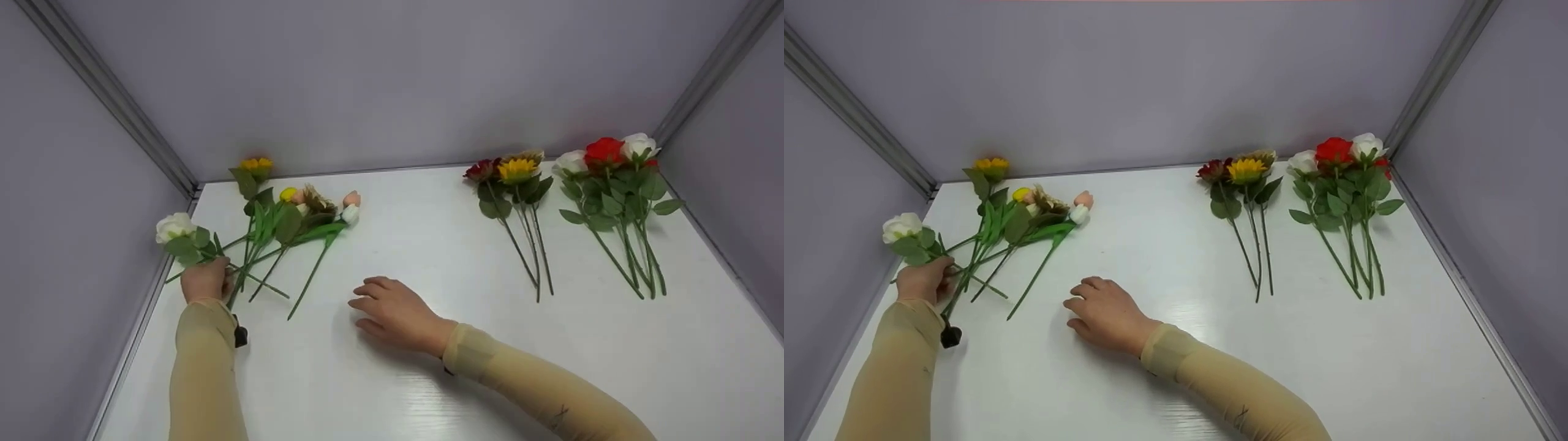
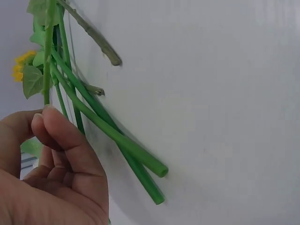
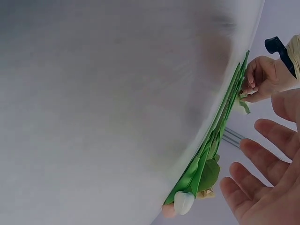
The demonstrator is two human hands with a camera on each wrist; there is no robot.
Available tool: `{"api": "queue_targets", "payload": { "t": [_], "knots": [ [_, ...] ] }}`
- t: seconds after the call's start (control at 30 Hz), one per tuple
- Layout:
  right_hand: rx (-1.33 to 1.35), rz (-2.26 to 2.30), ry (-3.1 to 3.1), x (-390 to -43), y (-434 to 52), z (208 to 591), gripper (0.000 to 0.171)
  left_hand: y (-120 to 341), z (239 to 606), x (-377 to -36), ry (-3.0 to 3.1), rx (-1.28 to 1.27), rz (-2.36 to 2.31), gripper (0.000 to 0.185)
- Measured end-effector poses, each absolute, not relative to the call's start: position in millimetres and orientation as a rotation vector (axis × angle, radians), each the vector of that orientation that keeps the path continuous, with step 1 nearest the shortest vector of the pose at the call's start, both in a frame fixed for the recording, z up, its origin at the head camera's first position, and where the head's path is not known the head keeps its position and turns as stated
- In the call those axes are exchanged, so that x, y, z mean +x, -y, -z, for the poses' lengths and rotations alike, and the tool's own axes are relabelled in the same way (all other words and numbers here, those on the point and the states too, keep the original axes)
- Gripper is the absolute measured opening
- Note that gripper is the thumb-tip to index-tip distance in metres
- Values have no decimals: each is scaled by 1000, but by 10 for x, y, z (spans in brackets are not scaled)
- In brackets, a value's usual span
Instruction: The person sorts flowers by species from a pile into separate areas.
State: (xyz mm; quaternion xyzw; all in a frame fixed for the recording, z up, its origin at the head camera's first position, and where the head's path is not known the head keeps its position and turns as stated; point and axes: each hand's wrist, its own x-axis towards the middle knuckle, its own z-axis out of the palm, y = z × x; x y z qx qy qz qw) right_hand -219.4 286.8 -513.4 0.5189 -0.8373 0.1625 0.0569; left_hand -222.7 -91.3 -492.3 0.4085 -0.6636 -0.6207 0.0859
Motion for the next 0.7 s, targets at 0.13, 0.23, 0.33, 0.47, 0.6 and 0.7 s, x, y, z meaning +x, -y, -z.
{"api": "queue_targets", "payload": {
  "t": [0.13, 0.23, 0.33, 0.47, 0.6, 0.7],
  "knots": [
    [1532, -571, 2573, -2240, -2946, 5118, 32, 843, 4806, -2296, 1891, 1150, 1845, 26],
    [1488, -659, 2606, -2279, -3019, 5106, 33, 724, 4715, -2385, 1856, 1062, 1854, 27],
    [1439, -761, 2637, -2316, -3091, 5088, 33, 545, 4638, -2492, 1892, 948, 1880, 26],
    [1348, -895, 2677, -2349, -3179, 5057, 34, 217, 4587, -2623, 1988, 801, 1967, 31],
    [1212, -1073, 2731, -2365, -3284, 5023, 34, -220, 4581, -2681, 2069, 640, 2089, 36],
    [1079, -1296, 2776, -2374, -3374, 5004, 34, -609, 4610, -2681, 2090, 512, 2187, 35]
  ]
}}
